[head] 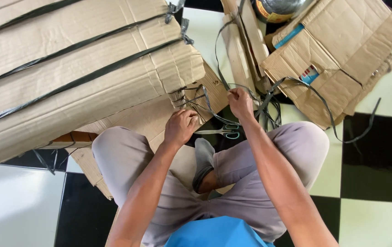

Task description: Bundling cardboard pieces together using plastic straps and scissors

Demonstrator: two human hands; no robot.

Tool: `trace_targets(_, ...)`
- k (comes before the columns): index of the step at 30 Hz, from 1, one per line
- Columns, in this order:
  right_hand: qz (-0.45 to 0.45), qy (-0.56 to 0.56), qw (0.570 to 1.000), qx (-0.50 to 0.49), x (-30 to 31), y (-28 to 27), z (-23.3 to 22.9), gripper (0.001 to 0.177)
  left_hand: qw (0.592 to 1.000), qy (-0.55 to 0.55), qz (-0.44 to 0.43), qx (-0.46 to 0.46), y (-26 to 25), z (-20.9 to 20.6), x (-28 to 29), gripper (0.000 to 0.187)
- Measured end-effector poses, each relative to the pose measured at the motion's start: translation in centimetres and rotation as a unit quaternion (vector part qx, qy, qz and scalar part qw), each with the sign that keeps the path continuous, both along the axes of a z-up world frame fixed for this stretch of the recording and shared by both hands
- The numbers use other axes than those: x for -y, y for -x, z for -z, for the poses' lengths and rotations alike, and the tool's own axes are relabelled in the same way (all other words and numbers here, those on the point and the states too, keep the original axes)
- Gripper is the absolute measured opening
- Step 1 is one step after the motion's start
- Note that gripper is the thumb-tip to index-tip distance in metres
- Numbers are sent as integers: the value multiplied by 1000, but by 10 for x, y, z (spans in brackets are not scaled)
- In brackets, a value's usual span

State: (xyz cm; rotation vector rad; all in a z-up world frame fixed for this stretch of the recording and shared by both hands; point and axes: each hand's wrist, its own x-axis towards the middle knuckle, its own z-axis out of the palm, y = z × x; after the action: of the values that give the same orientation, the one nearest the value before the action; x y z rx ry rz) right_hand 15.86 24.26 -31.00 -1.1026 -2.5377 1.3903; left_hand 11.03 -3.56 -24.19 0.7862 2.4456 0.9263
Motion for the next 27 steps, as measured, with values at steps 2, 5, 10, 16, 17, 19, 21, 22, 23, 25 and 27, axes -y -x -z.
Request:
trace_targets(2, -30, -26, 999, 34, 5, -10, 12, 25, 999, 27, 19, 28, -4, -2, -1, 28)
trace_targets(5, -108, -74, 987, 92, 20, -16, 27, 29, 995, 66, 63, 44, -1, -10, -2, 28)
trace_targets(10, -226, -116, 946, 202, 57, -28, 34, 33, 990, 104, 84, 46, -9, 8, 1, 29)
trace_targets(16, -303, -137, 884, 329, 70, -24, 42, 37, 986, 124, 93, 57, -9, -4, 7, 31)
trace_targets(17, -310, -129, 875, 349, 66, -25, 68, 41, 986, 127, 90, 58, -9, -3, 8, 31)
trace_targets(19, -318, -121, 866, 368, 60, -27, 95, 46, 986, 129, 86, 60, -7, 0, 10, 31)
trace_targets(21, -286, -162, 913, 241, 57, -28, 101, 50, 989, 110, 77, 59, -4, 4, 10, 30)
trace_targets(22, -286, -162, 913, 242, 67, -31, 56, 50, 989, 109, 76, 59, -3, 1, 7, 30)
trace_targets(23, -250, -133, 953, 109, 77, -23, 7, 41, 991, 101, 58, 68, -1, -2, 4, 32)
trace_targets(25, -207, -102, 973, -26, 88, -6, -54, 33, 992, 92, 42, 77, 1, -6, -3, 34)
trace_targets(27, -61, 27, 958, -277, 86, -3, -72, 18, 997, 1, -14, 81, 1, -8, -11, 34)
